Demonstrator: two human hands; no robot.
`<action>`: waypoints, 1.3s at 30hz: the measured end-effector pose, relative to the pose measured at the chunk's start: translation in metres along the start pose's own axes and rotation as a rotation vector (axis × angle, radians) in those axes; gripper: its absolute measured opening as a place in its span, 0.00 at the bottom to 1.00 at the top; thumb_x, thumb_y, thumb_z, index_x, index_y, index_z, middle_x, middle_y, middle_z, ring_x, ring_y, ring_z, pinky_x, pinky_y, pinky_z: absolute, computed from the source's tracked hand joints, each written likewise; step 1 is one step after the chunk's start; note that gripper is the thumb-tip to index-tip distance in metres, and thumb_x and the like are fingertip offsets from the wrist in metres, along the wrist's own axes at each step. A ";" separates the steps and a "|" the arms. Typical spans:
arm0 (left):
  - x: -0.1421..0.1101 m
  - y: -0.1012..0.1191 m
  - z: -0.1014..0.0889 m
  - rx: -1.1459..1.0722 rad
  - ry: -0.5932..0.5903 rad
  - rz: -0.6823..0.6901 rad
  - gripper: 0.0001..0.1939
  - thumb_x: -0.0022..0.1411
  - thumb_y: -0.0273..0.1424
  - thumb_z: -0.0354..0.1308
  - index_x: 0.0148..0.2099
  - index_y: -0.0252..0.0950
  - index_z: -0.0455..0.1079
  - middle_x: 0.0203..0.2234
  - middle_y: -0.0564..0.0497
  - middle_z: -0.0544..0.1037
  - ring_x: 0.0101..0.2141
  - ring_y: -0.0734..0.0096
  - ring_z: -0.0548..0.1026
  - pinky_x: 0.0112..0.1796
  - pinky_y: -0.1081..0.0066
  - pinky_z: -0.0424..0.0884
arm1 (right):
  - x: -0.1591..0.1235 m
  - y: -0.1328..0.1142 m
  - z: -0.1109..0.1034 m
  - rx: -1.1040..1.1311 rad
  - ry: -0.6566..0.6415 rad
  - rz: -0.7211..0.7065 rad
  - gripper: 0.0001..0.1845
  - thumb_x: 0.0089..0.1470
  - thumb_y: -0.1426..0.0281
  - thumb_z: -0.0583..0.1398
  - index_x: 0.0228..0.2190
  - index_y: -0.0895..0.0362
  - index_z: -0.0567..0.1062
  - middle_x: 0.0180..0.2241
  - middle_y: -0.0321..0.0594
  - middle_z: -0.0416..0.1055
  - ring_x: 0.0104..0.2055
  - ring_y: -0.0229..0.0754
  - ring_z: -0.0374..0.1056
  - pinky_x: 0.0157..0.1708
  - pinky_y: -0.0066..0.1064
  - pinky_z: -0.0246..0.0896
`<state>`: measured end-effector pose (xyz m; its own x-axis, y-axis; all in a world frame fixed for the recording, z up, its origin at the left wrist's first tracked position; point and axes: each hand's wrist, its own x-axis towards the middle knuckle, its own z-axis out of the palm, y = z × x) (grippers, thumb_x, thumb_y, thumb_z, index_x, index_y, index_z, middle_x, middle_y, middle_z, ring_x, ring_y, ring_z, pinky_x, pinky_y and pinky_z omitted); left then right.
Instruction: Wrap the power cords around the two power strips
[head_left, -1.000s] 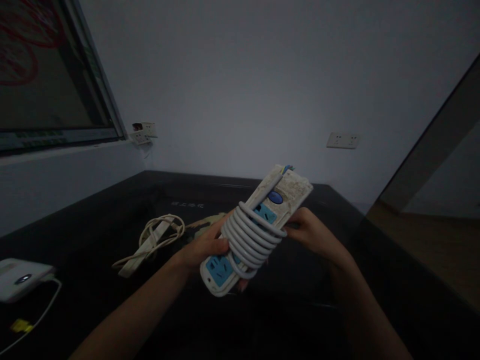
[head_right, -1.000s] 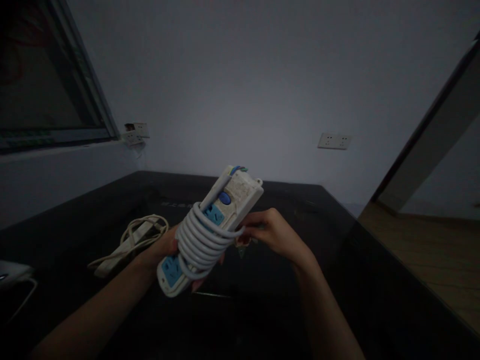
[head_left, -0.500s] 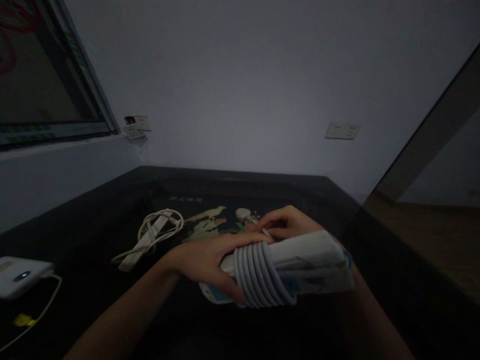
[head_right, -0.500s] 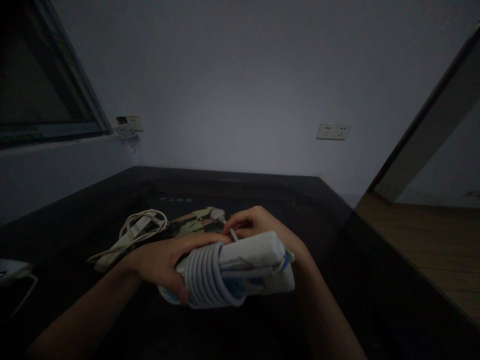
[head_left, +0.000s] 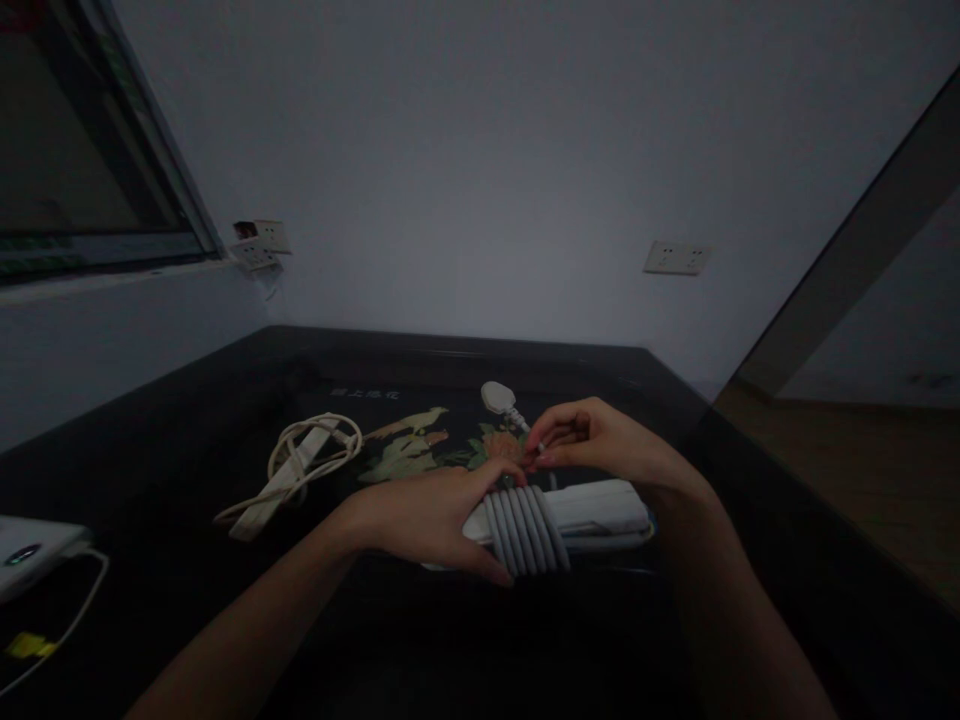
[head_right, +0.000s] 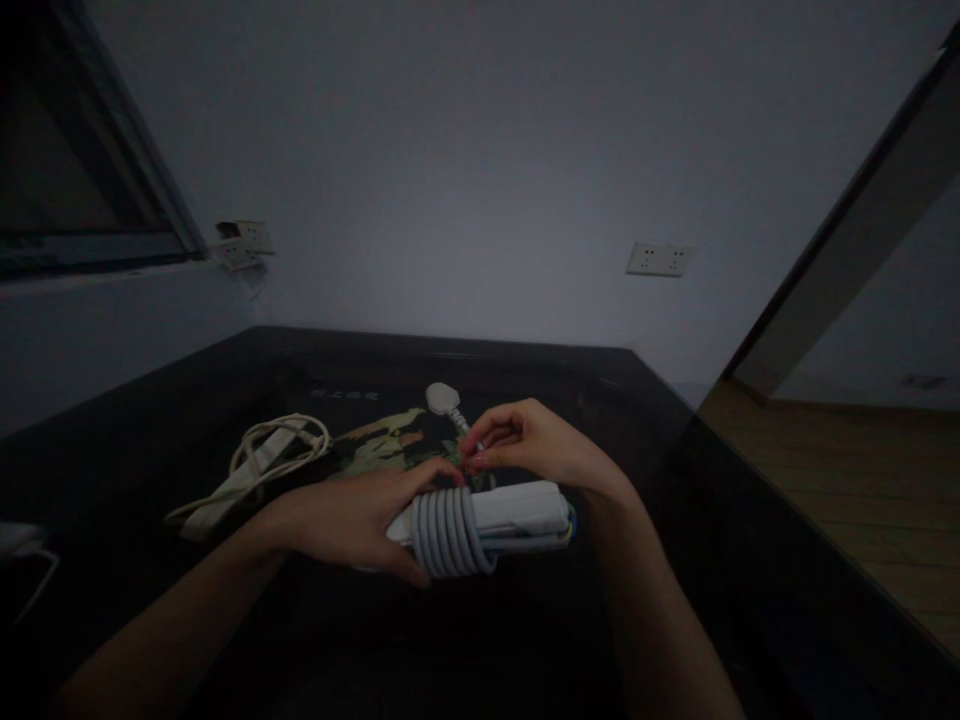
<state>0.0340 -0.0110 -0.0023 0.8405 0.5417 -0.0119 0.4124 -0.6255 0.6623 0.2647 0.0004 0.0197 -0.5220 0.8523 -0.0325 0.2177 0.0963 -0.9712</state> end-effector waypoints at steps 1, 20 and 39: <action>0.001 0.000 0.001 0.018 0.007 -0.021 0.38 0.47 0.45 0.65 0.58 0.38 0.59 0.48 0.41 0.72 0.44 0.50 0.73 0.42 0.62 0.66 | -0.001 -0.001 0.001 -0.029 0.018 0.001 0.07 0.42 0.74 0.66 0.28 0.58 0.76 0.28 0.35 0.77 0.32 0.36 0.74 0.35 0.28 0.68; 0.020 -0.041 0.002 -0.213 0.225 0.120 0.33 0.53 0.40 0.63 0.60 0.39 0.60 0.44 0.45 0.75 0.41 0.60 0.73 0.41 0.66 0.68 | 0.003 -0.010 0.044 -0.897 0.392 -0.668 0.15 0.42 0.83 0.51 0.32 0.57 0.70 0.31 0.41 0.71 0.35 0.42 0.68 0.33 0.31 0.61; 0.022 -0.024 0.012 -0.611 0.384 0.131 0.38 0.52 0.33 0.64 0.63 0.39 0.53 0.53 0.42 0.67 0.52 0.53 0.65 0.52 0.58 0.62 | -0.001 -0.009 0.028 -0.937 0.559 -0.967 0.12 0.51 0.80 0.56 0.36 0.52 0.72 0.36 0.38 0.75 0.42 0.44 0.67 0.46 0.43 0.61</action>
<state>0.0465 0.0091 -0.0273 0.6405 0.7130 0.2852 -0.0468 -0.3344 0.9413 0.2400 -0.0159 0.0222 -0.4390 0.3250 0.8377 0.5358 0.8431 -0.0464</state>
